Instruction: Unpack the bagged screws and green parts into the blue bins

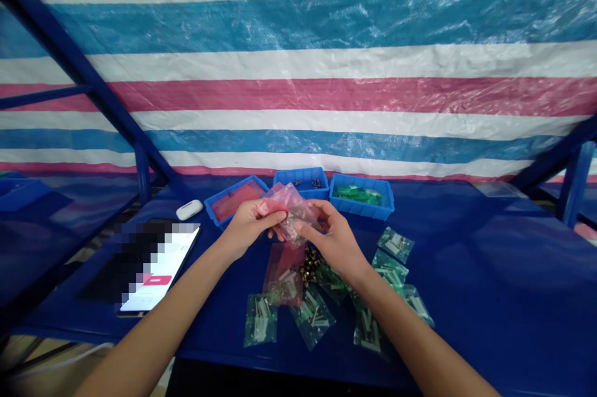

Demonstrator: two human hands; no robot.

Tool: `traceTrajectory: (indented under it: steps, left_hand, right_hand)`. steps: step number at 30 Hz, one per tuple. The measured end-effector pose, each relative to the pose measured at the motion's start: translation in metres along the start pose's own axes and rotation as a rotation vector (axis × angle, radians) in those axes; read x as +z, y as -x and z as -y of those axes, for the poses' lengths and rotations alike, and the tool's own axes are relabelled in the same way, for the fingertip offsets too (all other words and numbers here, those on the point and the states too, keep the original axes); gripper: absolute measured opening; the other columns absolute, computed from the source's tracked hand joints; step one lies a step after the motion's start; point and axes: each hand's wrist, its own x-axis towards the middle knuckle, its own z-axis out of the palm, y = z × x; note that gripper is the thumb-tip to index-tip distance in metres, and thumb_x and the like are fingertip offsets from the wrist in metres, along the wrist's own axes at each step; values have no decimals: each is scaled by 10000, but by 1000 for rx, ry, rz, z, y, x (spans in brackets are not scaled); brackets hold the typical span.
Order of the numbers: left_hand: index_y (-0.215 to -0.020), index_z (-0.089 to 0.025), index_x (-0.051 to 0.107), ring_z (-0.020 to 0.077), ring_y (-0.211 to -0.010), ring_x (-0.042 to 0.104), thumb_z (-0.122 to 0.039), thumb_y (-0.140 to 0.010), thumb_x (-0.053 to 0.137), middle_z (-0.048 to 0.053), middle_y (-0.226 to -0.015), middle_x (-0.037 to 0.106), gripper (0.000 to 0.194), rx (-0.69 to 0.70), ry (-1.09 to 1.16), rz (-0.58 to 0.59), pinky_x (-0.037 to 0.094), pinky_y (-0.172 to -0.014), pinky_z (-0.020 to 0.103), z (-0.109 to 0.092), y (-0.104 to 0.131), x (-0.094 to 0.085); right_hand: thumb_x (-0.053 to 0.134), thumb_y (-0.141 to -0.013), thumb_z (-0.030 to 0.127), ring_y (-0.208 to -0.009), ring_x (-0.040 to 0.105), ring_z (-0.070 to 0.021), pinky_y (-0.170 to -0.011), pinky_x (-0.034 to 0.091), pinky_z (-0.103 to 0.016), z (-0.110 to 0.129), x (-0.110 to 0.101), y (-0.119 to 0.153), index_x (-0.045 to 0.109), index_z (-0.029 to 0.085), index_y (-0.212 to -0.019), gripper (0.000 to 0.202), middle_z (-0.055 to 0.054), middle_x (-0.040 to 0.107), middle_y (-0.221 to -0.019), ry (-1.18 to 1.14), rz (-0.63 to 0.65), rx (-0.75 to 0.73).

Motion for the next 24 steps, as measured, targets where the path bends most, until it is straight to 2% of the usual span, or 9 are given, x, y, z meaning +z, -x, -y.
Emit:
traceTrajectory:
  steps: [3, 6, 8, 10, 13, 19, 21, 24]
  left_hand:
    - [-948, -111, 628, 189, -603, 688, -389, -838, 672, 73, -698, 712, 302, -13, 69, -13, 427, -487, 230, -1, -1, 0]
    - [-1068, -103, 626, 181, -634, 680, -373, -879, 616, 97, -752, 720, 329, -14, 98, 49, 405, -491, 225, -2, 0, -3]
    - [-1031, -101, 646, 143, -608, 637, -330, -874, 621, 100, -777, 717, 278, -22, 79, 130, 398, -513, 222, -3, 1, -5]
    - [-903, -100, 668, 108, -585, 581, -281, -834, 665, 75, -757, 695, 193, -22, 61, 168, 401, -544, 221, -3, 2, -6]
    - [-814, -110, 665, 107, -633, 566, -281, -796, 707, 35, -726, 647, 177, -31, 81, 109, 429, -605, 224, 0, 3, -6]
    - [-841, -123, 661, 110, -615, 562, -393, -791, 722, 20, -707, 638, 282, -44, 30, 31, 434, -585, 226, 4, 2, -1]
    - [-872, -118, 677, 126, -636, 595, -385, -761, 749, 39, -753, 675, 297, -43, 11, 41, 459, -597, 239, 4, 2, 0]
    - [-964, -123, 702, 172, -754, 663, -349, -739, 768, 79, -903, 726, 326, -26, -5, 51, 519, -710, 292, 2, 2, -1]
  right_hand:
    - [754, -734, 392, -971, 635, -210, -847, 507, -335, 3, 2, 0, 535, 222, -1194, 537, -61, 671, -1112, -149, 45, 75]
    - [730, -758, 411, -920, 645, -203, -849, 494, -331, 3, 0, 0, 604, 193, -1098, 423, -63, 700, -1030, -174, 38, 102]
    - [699, -790, 430, -890, 639, -196, -831, 481, -316, 1, -3, 0, 651, 176, -995, 330, -59, 710, -992, -130, 20, 87]
    - [676, -810, 445, -829, 628, -183, -778, 471, -300, -1, -5, 0, 672, 170, -927, 300, -46, 711, -942, -61, 12, 75]
    - [682, -805, 449, -734, 597, -159, -708, 451, -283, -3, -7, -1, 675, 167, -881, 291, -19, 692, -833, -1, 11, 76]
    - [678, -793, 463, -783, 600, -177, -747, 463, -308, -3, -4, 0, 646, 179, -819, 286, -24, 684, -845, -6, 72, 58]
    - [672, -791, 479, -768, 595, -180, -721, 464, -308, -4, -4, 0, 643, 185, -819, 297, -24, 678, -832, 10, 80, 52]
    - [674, -788, 480, -722, 576, -168, -678, 449, -291, -5, -4, -1, 628, 188, -794, 296, -13, 656, -782, 44, 81, 28]
